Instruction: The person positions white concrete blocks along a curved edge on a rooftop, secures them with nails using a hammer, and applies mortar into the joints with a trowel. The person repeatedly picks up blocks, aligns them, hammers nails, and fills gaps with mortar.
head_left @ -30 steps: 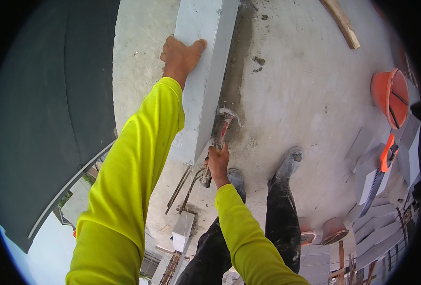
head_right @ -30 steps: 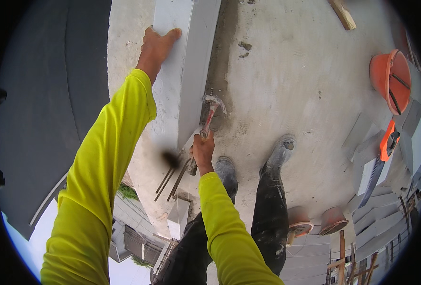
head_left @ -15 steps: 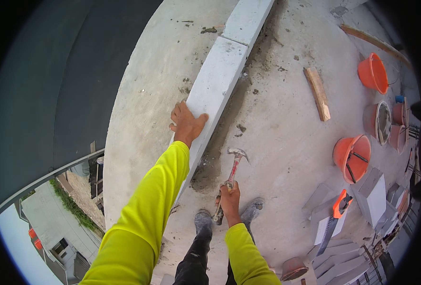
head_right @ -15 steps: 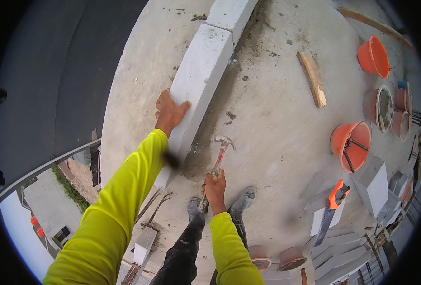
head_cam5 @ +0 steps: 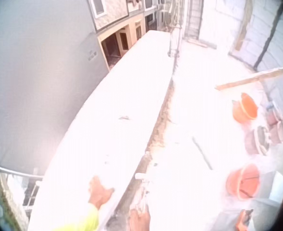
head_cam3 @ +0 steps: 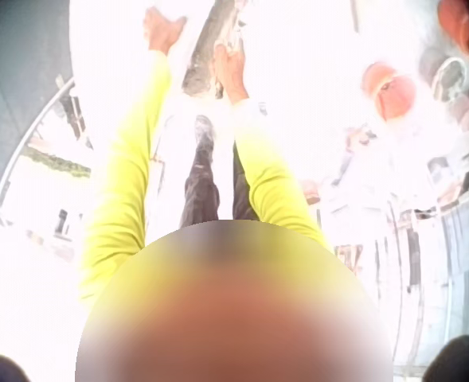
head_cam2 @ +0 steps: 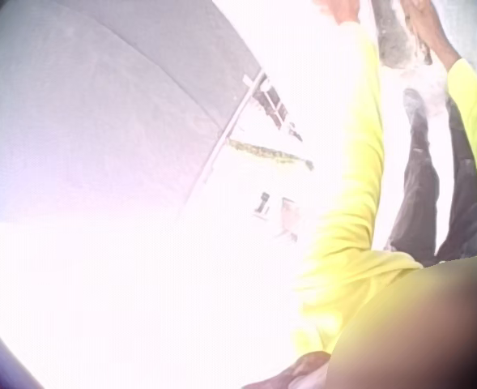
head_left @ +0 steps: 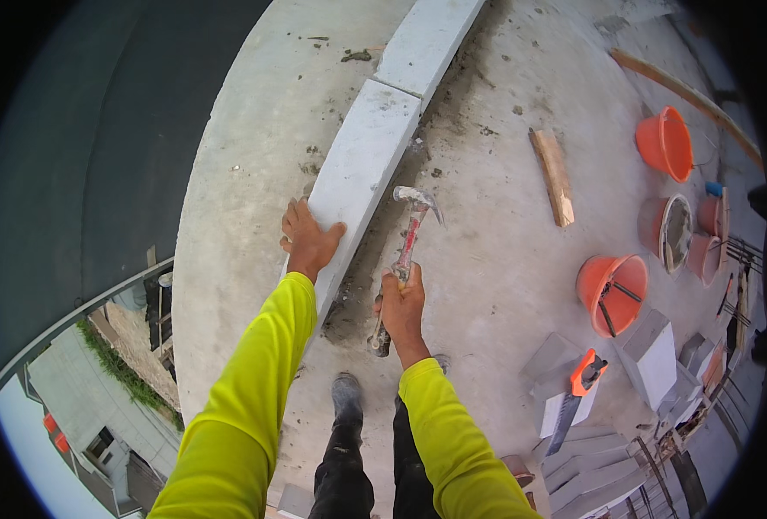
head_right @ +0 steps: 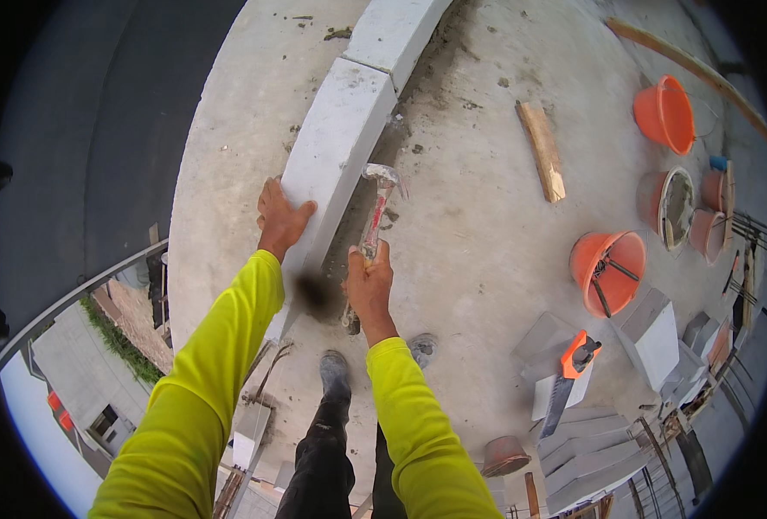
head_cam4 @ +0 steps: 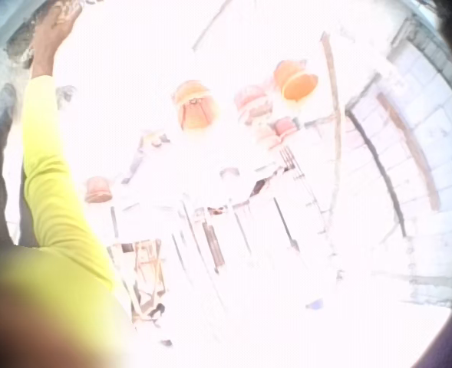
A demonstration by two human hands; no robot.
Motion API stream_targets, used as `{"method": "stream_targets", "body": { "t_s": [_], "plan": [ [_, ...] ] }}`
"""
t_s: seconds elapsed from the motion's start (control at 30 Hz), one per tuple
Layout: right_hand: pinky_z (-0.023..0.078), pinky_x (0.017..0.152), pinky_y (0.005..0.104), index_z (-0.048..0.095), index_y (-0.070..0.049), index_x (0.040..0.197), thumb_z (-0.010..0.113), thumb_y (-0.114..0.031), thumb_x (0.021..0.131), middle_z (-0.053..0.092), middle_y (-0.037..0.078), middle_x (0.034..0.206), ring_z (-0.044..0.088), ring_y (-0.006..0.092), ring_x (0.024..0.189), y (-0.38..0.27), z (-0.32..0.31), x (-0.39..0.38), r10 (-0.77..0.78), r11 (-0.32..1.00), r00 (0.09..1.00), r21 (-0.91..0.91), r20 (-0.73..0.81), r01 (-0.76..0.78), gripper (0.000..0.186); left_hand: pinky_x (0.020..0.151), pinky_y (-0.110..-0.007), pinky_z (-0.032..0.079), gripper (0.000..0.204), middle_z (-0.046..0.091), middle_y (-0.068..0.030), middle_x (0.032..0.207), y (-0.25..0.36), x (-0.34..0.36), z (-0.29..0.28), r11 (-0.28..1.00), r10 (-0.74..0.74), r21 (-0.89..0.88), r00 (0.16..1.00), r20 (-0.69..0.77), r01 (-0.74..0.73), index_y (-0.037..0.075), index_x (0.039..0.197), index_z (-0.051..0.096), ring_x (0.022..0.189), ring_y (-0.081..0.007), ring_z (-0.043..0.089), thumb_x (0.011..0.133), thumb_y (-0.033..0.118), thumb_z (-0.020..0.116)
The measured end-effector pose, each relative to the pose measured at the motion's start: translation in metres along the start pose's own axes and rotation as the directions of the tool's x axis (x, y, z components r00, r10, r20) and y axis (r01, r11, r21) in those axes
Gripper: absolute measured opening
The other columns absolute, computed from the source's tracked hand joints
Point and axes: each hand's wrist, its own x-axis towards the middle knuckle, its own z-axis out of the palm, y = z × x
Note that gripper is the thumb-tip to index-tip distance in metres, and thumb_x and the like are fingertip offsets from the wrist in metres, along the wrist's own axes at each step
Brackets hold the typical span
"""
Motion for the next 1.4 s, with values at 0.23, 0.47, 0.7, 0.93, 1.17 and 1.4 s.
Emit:
{"method": "stream_targets", "body": {
  "t_s": [0.23,0.47,0.7,0.93,1.17,1.4],
  "plan": [
    [0.049,0.056,0.0366,0.055,-0.001,0.119,0.062,-0.011,0.093,0.061,0.012,0.069,0.060,0.0222,0.057,0.032,-0.092,0.002,-0.254,0.835,0.966,-0.513,-0.043,0.197,0.028,0.116,-0.064,0.009,0.099,0.013,-0.0207,0.163,-0.003,0.000,0.004,1.000,0.004,0.006,1.000,-0.014,-0.004,0.006,0.154,0.022,0.151,-0.0376,0.007,0.077,0.036,0.077],
    [0.053,0.063,0.0391,0.052,-0.001,0.129,0.063,-0.009,0.091,0.065,0.018,0.090,0.066,0.0337,0.072,-0.060,-0.065,0.010,-0.506,0.620,0.840,-0.593,0.199,0.514,0.040,0.114,-0.065,0.009,0.097,0.014,-0.0213,0.162,-0.003,0.000,0.004,1.000,0.007,0.002,1.000,-0.027,-0.007,0.007,0.152,0.025,0.150,-0.0388,0.008,0.075,0.031,0.079],
    [0.055,0.070,0.0444,0.052,0.001,0.130,0.064,-0.009,0.090,0.064,0.023,0.102,0.066,0.0408,0.085,-0.117,-0.005,0.070,-0.452,0.404,0.811,-0.726,0.372,0.557,0.043,0.113,-0.066,0.014,0.095,0.016,-0.0194,0.162,-0.004,-0.001,0.003,0.998,0.057,0.004,0.997,-0.049,-0.057,0.013,0.152,0.026,0.149,-0.0406,0.012,0.074,0.029,0.078],
    [0.055,0.071,0.0452,0.053,0.000,0.131,0.065,-0.013,0.089,0.064,0.022,0.102,0.067,0.0398,0.086,-0.091,-0.036,0.027,-0.473,0.612,0.865,-0.643,0.168,0.460,0.046,0.114,-0.064,0.014,0.094,0.017,-0.0195,0.161,0.001,-0.003,-0.002,0.999,0.034,-0.014,0.999,-0.016,-0.035,0.012,0.151,0.027,0.149,-0.0408,0.014,0.074,0.026,0.078],
    [0.054,0.070,0.0455,0.052,-0.001,0.135,0.066,-0.011,0.084,0.057,0.019,0.101,0.064,0.0393,0.083,-0.005,-0.147,0.048,-0.420,0.437,0.906,-0.886,-0.050,0.153,0.054,0.116,-0.058,0.016,0.094,0.022,-0.0203,0.159,-0.001,0.002,-0.001,0.996,0.083,-0.008,0.996,-0.029,-0.083,0.008,0.152,0.024,0.147,-0.0409,0.017,0.076,0.022,0.077],
    [0.052,0.080,0.0454,0.053,-0.001,0.133,0.066,-0.011,0.085,0.056,0.020,0.108,0.062,0.0381,0.093,0.064,-0.220,0.083,-0.360,0.450,0.931,-0.885,-0.057,0.120,0.051,0.120,-0.045,0.022,0.097,0.027,-0.0291,0.154,-0.025,0.013,0.004,0.938,0.228,-0.260,0.973,-0.032,-0.228,-0.003,0.155,0.015,0.142,-0.0412,0.030,0.077,0.016,0.070]
  ]
}}
